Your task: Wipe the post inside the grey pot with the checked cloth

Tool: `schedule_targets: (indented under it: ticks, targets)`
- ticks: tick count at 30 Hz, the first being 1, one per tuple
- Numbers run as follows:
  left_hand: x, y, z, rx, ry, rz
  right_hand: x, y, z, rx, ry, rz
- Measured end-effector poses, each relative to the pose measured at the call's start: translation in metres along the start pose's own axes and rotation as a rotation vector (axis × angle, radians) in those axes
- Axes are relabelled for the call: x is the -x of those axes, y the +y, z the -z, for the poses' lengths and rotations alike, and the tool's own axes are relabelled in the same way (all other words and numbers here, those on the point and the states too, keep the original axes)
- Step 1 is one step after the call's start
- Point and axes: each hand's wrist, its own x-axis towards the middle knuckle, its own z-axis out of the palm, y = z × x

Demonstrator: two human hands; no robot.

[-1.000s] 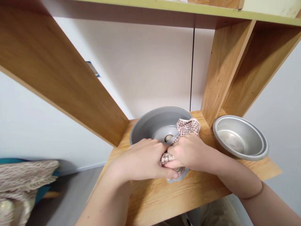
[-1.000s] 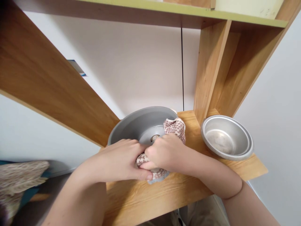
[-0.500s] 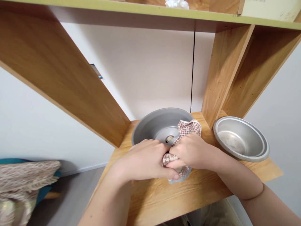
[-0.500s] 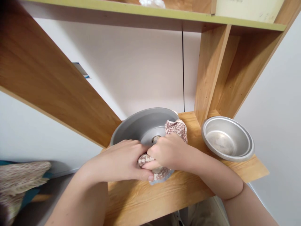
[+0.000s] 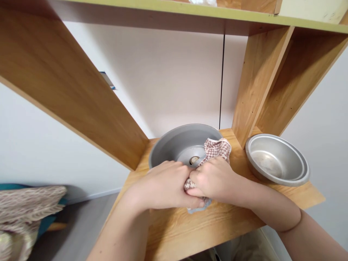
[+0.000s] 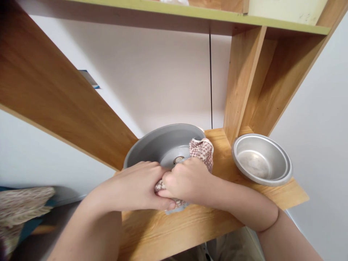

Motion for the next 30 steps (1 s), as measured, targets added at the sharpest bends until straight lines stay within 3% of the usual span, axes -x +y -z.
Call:
schedule_targets:
  ticks: [14,25,30]
  targets:
    - [-0.002,-0.007,-0.001,-0.071,0.017,-0.028,0.004,0.021,0.012,-0.021,-0.048,0.106]
    - [-0.002,-0.007,-0.003,0.014,0.000,-0.076,0.001,0.002,-0.005,0.016,0.039,0.001]
    - [-0.003,-0.008,-0.005,0.041,0.016,-0.082,0.001,0.003,0.000,-0.004,0.002,0.000]
